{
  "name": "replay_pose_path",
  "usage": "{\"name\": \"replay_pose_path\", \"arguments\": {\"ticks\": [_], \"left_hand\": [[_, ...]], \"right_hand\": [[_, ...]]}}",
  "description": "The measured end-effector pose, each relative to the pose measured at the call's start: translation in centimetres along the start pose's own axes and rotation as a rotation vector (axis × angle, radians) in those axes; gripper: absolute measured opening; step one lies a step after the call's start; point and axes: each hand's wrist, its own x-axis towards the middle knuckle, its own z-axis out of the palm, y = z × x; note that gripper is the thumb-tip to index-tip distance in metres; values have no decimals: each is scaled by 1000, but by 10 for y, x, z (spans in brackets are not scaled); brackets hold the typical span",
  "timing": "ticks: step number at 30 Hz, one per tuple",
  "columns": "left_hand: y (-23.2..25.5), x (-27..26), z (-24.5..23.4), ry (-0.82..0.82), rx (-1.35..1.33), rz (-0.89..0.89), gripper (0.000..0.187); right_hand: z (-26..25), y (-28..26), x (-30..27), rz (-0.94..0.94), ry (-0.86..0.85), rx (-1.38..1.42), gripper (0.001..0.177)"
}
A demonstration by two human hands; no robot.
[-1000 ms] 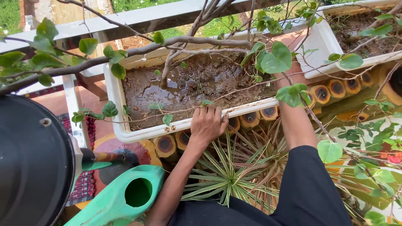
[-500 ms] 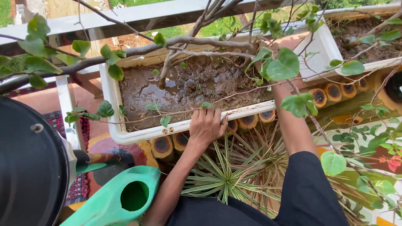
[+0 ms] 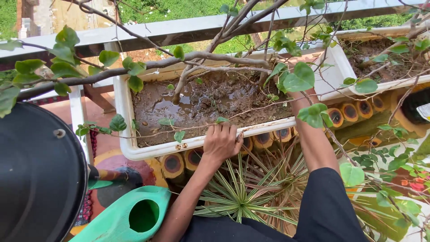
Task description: Watering plants and removing weeds from a planter box on a balcony.
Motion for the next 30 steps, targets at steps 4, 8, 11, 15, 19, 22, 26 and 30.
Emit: {"name": "replay_pose_path", "arguments": {"ticks": [4,8,11,15,19,22,26,30], "left_hand": [[-3,3,1,-31,-3,14,42],[-2,1,6,10,39,21,45],[2,3,1,-5,36,15,45],[1,3,0,-58,-16,-8,43],[2,10,-15,-1,-56,-34,39],[4,8,-8,-41,-38,-50,41],[10,5,0,-83,-84,-127,40],[8,8,-12,5,-71,-136,40]], "right_hand": [[25,43,2,11,-18,44,28],[23,68,-15,46,-35,71,28],[-18,78,-110,85,-57,90,29],[-35,-25,-78,84,-42,67,28],[-27,-10,-87,68,6,8,25],[-19,2,-79,33,32,-43,23],[-6,18,-80,4,73,-110,21],[11,26,-52,-85,121,-169,20]]}}
